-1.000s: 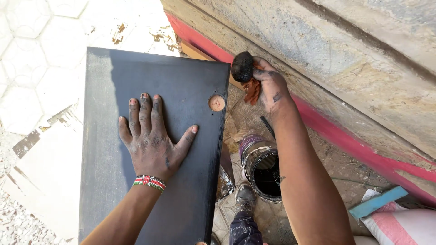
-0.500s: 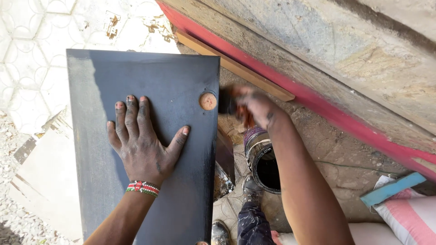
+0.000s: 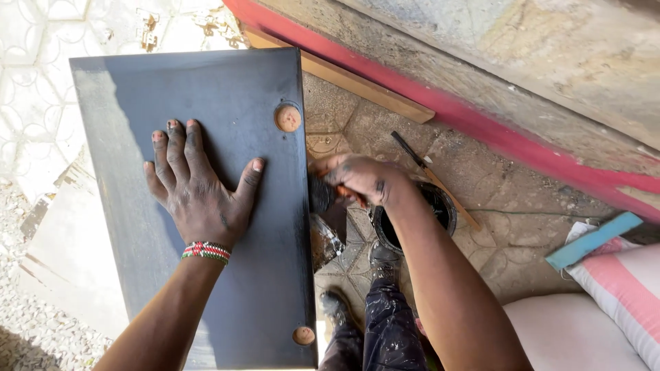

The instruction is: The person sands a rectangular black wooden board using a sanding disc, then wipes the surface with a white cloth. They subsequently apply a dark stain to the board using a sponge applicator, covering the surface and edges.

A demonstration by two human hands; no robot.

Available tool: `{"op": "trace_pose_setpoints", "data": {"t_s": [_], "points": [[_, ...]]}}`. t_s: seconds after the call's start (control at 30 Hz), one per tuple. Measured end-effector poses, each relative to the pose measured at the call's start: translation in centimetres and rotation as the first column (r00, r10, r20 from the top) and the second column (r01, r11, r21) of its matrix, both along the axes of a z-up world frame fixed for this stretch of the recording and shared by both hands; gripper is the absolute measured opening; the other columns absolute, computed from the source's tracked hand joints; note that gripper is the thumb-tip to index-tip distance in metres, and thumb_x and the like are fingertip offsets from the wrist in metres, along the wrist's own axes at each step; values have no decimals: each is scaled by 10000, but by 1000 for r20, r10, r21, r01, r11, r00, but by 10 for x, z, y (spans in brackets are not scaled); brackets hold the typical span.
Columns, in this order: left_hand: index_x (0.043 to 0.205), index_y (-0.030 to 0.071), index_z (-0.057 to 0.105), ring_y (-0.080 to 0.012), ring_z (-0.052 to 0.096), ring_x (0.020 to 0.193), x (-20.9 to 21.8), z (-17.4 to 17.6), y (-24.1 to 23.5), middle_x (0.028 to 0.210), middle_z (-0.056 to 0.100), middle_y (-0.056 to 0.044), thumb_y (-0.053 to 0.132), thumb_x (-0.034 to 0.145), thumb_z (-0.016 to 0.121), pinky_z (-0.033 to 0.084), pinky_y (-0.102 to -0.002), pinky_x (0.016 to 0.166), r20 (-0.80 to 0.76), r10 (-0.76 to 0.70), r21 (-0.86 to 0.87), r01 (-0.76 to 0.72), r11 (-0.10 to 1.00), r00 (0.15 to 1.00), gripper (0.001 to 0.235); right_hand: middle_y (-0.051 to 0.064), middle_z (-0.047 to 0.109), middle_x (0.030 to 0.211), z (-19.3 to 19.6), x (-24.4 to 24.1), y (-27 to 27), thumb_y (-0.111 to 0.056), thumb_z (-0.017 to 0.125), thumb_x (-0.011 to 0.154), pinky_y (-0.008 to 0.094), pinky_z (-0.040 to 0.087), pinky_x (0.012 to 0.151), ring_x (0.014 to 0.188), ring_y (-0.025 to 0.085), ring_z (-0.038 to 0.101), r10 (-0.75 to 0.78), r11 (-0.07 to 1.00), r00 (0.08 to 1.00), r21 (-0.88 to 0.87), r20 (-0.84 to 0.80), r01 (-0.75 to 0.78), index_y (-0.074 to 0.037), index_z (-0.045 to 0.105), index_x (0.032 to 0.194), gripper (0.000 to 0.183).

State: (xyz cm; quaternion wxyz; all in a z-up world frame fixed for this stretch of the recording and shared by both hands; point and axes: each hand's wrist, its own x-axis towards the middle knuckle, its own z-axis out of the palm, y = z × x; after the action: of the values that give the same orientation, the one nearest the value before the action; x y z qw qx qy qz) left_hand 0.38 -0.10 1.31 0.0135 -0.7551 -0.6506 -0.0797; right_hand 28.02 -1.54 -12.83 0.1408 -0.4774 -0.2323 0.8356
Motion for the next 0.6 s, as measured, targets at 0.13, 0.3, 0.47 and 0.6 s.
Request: {"op": "trace_pose_setpoints", "data": {"t_s": [0.13, 0.3, 0.47, 0.6], "points": [[1849, 18, 492, -454, 292, 1785, 0, 0, 1, 1902, 466, -260, 890, 1107, 613, 179, -737, 1388, 22, 3, -10, -2, 1000, 1000, 1152, 80, 759, 1188, -35, -4, -45, -61, 664, 1060, 262, 471, 623, 774, 117, 614, 122, 988, 992, 104, -28, -118, -112, 754, 1641, 591], [1856, 38, 466, -450, 236, 1787, -4, -1, 0, 1918, 418, -245, 858, 1097, 659, 149, -749, 1381, 68, 12, -36, -9, 999, 998, 1134, 90, 797, 1236, 69, 9, -87, -76, 669, 1136, 224, 380, 624, 737, 104, 505, 43, 994, 961, 83, 275, -69, -153, 759, 1584, 464], [1678, 177, 631, -360, 311, 1790, -18, -8, -29, 1848, 472, -80, 462, 1147, 830, 160, -617, 1475, 383, 141, -161, -85, 983, 913, 635, 265, 717, 1385, 87, 5, -164, -143, 582, 1182, 400, 582, 662, 836, 279, 661, -434, 901, 842, 145, 320, 409, -177, 651, 1721, 544], [1069, 168, 778, -394, 726, 977, -26, 9, -196, 944, 698, -122, 448, 1230, 761, 553, -490, 937, 633, 199, -195, -95, 976, 748, 323, 171, 642, 1295, 69, -1, -218, -160, 615, 1130, 300, 564, 617, 880, 274, 654, -590, 805, 776, 91, 223, 586, -192, 711, 1636, 516]]}}
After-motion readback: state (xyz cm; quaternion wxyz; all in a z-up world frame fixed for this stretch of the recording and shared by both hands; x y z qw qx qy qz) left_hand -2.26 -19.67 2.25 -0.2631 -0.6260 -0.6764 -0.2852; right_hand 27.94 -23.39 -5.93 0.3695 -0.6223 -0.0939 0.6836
